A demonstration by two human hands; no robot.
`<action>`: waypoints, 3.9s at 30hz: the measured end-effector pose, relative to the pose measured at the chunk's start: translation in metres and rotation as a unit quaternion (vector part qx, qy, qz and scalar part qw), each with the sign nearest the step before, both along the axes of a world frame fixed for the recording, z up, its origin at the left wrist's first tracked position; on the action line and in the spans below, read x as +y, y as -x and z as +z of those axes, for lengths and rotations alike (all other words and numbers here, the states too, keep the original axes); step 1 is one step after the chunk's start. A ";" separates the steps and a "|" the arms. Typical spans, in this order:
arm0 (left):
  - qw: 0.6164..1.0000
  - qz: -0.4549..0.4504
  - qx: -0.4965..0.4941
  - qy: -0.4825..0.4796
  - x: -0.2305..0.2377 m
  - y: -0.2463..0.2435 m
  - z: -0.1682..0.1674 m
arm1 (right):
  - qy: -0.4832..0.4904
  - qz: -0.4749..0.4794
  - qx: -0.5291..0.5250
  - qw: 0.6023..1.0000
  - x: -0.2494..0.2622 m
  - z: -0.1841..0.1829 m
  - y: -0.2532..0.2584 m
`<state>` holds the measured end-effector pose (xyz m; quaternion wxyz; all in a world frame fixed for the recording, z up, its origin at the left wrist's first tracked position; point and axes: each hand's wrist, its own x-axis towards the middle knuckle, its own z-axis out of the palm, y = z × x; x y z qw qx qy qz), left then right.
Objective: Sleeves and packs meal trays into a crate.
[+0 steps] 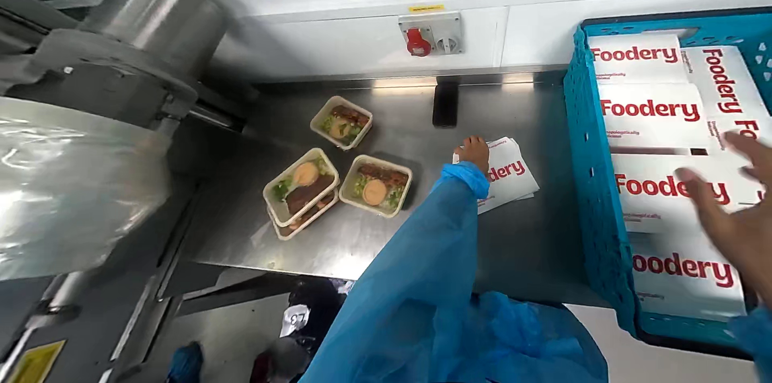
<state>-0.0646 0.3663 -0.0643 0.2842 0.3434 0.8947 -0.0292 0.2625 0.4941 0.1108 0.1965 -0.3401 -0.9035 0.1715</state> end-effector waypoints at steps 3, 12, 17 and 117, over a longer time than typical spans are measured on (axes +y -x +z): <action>1.000 -0.014 0.002 0.005 -0.001 0.000 0.002 | 0.020 0.060 0.017 0.998 -0.102 -0.017 0.022; 0.995 -0.047 -0.024 -0.079 -0.014 0.011 0.001 | 0.220 -0.100 -0.125 0.962 -0.104 -0.192 0.164; 0.958 -0.157 -0.098 -0.219 -0.049 0.008 0.051 | 0.194 -0.130 -0.003 0.972 -0.103 -0.166 0.165; 0.984 -0.117 -0.054 -0.125 -0.033 0.004 0.000 | 0.476 -0.295 0.375 0.739 -0.018 0.043 -0.045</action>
